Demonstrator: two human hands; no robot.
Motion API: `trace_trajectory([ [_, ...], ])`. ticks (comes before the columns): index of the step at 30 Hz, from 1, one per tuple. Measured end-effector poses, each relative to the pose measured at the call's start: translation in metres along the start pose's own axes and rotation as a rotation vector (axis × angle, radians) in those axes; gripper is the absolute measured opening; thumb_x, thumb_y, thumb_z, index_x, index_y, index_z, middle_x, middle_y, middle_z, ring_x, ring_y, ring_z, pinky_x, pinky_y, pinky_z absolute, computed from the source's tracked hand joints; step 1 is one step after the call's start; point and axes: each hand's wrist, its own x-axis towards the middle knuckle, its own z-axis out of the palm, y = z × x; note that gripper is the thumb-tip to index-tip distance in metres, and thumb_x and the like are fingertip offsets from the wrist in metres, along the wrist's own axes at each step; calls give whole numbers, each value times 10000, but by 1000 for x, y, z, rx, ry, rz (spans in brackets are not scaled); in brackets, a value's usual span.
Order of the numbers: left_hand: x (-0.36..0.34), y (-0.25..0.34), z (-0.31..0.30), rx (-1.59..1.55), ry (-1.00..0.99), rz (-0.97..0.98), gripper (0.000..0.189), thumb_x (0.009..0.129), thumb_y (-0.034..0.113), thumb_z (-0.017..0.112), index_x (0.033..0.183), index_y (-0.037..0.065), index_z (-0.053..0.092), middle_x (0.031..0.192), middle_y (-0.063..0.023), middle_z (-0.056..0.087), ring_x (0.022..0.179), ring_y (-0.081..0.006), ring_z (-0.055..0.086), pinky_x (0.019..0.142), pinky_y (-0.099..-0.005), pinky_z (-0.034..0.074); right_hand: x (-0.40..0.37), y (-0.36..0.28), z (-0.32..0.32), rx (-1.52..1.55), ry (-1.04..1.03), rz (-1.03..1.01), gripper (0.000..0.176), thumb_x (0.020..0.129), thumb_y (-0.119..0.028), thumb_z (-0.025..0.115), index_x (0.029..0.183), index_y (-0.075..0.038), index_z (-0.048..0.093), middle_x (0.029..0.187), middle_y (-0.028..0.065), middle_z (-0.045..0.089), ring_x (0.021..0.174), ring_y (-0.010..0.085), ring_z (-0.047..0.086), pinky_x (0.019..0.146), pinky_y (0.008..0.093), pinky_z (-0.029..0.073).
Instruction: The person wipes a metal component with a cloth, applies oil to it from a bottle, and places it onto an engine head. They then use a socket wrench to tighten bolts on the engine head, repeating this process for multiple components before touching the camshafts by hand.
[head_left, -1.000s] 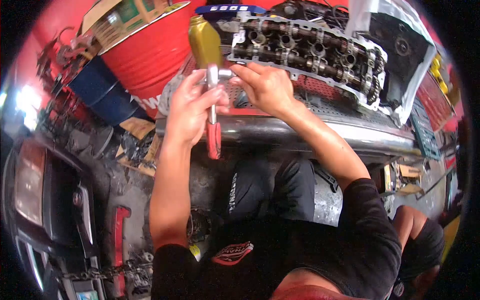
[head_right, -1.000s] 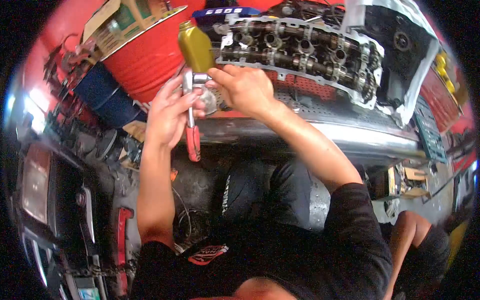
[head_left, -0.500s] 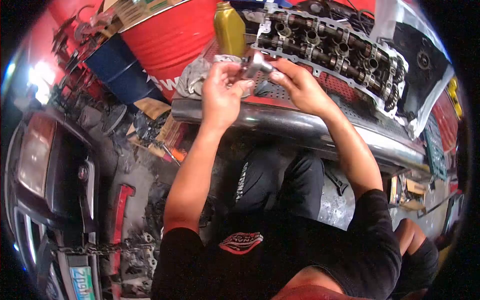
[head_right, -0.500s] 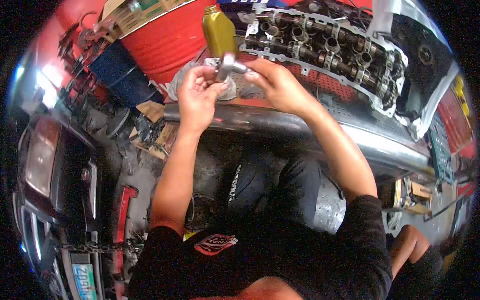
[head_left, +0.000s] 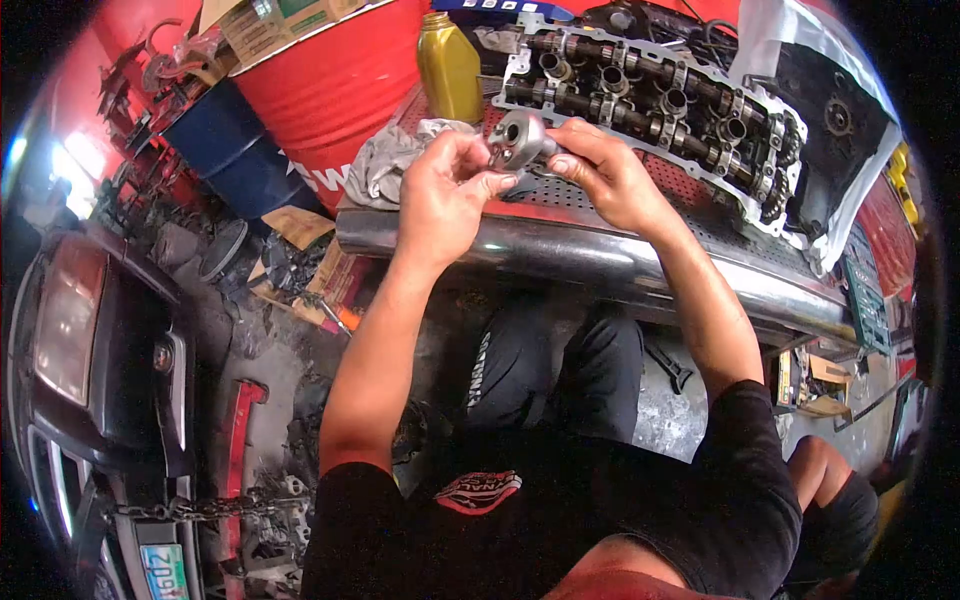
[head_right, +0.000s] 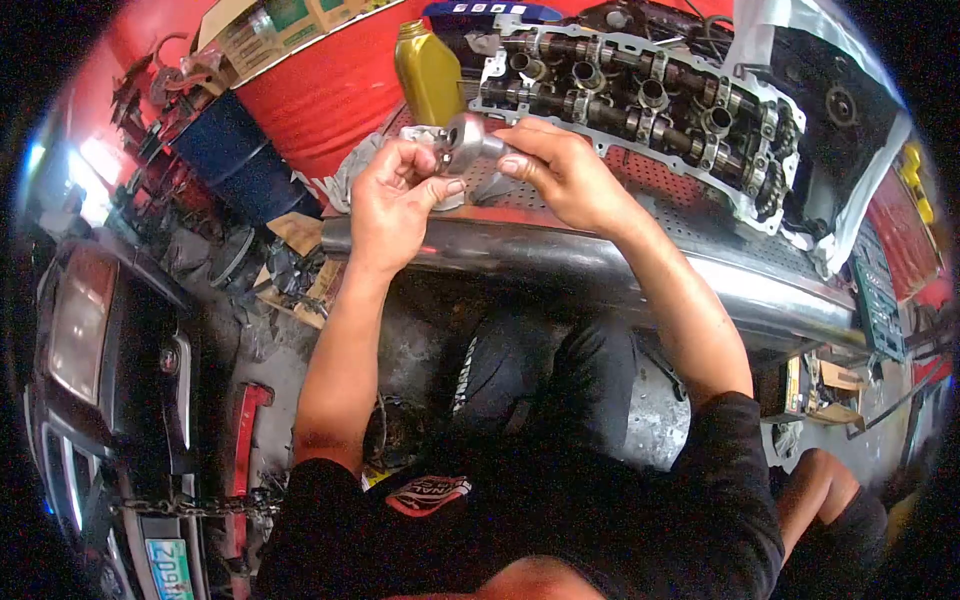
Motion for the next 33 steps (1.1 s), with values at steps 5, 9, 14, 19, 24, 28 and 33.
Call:
trace_trajectory([
  [5, -2, -2, 10, 87, 162, -112, 200, 769, -110, 671, 875, 9, 551, 861, -41, 635, 770, -93, 597, 706, -248, 501, -1, -2, 6, -180, 142, -75, 307, 808, -48, 691, 1105, 6, 636, 950, 144, 616, 854, 339, 626, 749, 390, 511],
  [9, -4, -2, 17, 15, 190, -172, 178, 796, -80, 680, 871, 22, 556, 858, -66, 660, 772, -104, 614, 707, -233, 496, -1, 0, 19, -214, 325, -57, 309, 791, -40, 701, 1093, -9, 644, 946, 133, 612, 833, 326, 634, 722, 391, 523],
  [14, -7, 10, 36, -389, 232, -173, 195, 817, -101, 649, 823, 45, 519, 921, -143, 693, 826, -140, 651, 754, -237, 505, 7, 6, 21, -332, 433, -154, 325, 764, -6, 690, 1086, -30, 658, 953, 110, 616, 842, 275, 619, 723, 370, 509],
  [19, -11, 12, 28, -457, 144, -330, 188, 854, -49, 649, 899, 36, 488, 910, -190, 672, 739, -234, 682, 654, -341, 573, 6, 5, 16, -655, 520, -329, 340, 712, -70, 637, 1050, -78, 672, 942, 59, 617, 835, 240, 582, 721, 368, 440],
  [24, -21, 16, 37, -444, 262, -240, 191, 850, -57, 661, 933, 4, 500, 837, -145, 661, 707, -218, 681, 639, -313, 561, 3, 3, 27, -725, 598, -334, 333, 723, -110, 659, 1055, -88, 643, 946, 52, 620, 844, 237, 598, 720, 377, 444],
  [28, -25, 9, 19, -339, 234, -145, 111, 896, -30, 617, 978, -20, 543, 873, -156, 674, 750, -224, 693, 669, -336, 587, 1, -13, 27, -519, 341, -103, 330, 783, -93, 661, 1107, -71, 602, 932, 120, 644, 830, 331, 634, 697, 434, 514],
  [33, -19, 27, -10, -6, -71, -77, 343, 916, -14, 573, 1246, 0, 477, 850, -117, 672, 732, -182, 674, 678, -297, 560, -2, -2, 24, -182, 121, -128, 376, 858, -130, 638, 1214, -37, 564, 959, 163, 645, 891, 375, 635, 728, 449, 517],
])
